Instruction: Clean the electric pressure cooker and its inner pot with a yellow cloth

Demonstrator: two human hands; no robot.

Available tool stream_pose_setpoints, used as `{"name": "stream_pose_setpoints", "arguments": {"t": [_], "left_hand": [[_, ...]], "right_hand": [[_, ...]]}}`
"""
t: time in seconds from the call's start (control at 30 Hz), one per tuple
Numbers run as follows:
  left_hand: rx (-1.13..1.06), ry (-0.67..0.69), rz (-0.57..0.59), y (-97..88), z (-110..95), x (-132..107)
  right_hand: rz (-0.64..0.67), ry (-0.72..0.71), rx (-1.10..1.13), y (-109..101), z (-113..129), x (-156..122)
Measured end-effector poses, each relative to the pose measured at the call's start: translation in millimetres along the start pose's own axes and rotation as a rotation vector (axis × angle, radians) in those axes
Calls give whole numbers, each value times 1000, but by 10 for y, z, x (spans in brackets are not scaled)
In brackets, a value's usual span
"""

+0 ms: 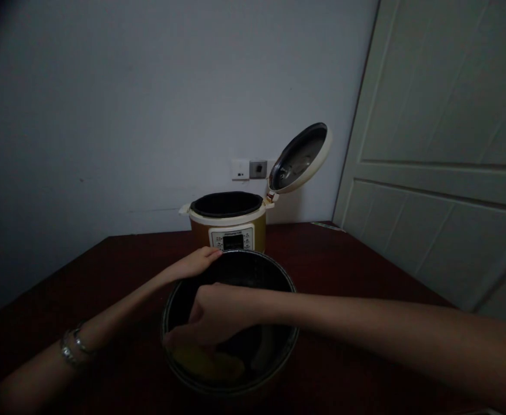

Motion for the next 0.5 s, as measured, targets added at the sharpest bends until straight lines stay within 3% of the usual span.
{"name": "stream_pose_setpoints", "arguments": {"t": [0.17,0.3,0.4,0.5], "left_hand": [[-8,5,24,-26,-23,1],[-29,21,42,-40,-37,-2],[-40,24,48,-41,-27,-6],[-30,43,44,-39,-20,-7]], "right_hand": [[29,46,-239,-54,-199,-348],[5,102,-494,-295,-336,-622],[-44,94,-665,-496,-456,-664],[-32,-42,-724,-650,-617,-528]]}}
Point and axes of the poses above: each hand's wrist, its own x-axis towards the middle knuckle, its own y-axis out of the palm, z = x × y, the point moved 1 cm from there along x, towards the middle knuckle, and after that the axes turned 12 degrees about -z, right-handed, at the moved point
